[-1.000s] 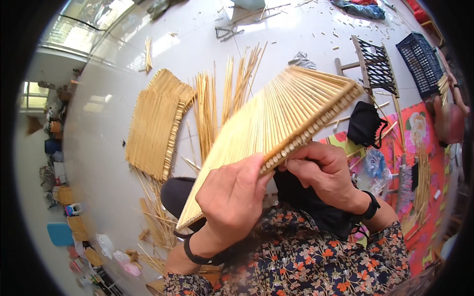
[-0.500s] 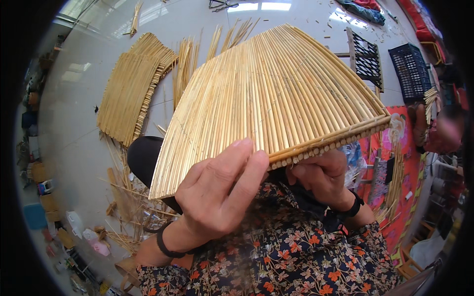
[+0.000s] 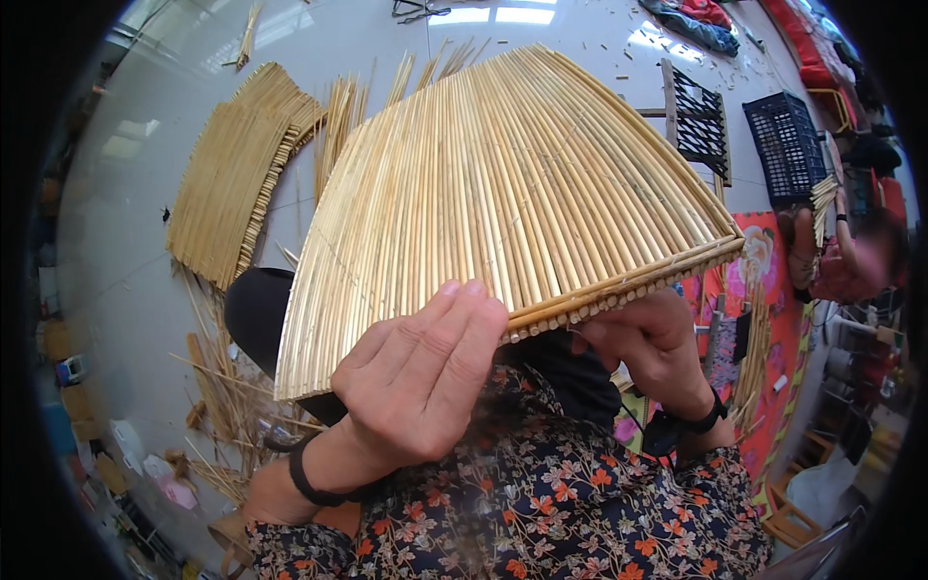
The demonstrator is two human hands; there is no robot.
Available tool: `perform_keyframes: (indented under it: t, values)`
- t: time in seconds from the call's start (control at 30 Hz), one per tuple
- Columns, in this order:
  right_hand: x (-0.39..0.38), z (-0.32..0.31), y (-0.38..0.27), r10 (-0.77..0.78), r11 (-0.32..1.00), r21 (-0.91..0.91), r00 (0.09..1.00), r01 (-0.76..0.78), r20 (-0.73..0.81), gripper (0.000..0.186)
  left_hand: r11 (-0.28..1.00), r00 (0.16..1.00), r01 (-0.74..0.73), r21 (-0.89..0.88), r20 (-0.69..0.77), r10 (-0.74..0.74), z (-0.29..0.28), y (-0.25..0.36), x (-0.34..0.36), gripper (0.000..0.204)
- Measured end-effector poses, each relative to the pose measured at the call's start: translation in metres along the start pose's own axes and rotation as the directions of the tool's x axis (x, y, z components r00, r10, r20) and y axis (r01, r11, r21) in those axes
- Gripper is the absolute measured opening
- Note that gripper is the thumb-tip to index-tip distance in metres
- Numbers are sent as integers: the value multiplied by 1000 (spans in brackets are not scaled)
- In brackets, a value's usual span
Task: The person weaves a bamboo mat by hand, threading a thin string through the edges of the bamboo strips to secure them. They repeatedly pull the string tight and adjust the alignment of the strips.
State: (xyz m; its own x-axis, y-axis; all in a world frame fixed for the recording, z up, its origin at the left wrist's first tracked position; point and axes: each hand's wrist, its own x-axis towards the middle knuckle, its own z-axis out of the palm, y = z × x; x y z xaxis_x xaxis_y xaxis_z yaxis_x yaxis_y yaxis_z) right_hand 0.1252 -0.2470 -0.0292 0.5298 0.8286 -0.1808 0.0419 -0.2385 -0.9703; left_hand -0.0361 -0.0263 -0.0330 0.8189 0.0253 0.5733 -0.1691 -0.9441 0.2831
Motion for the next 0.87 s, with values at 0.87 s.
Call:
perform_keyframes:
  t: [0.87]
  values:
    - [-2,17,9,72,984,172,991,-52,-111,9,998,998,-64,11,-14,65,0,-4,-2,27]
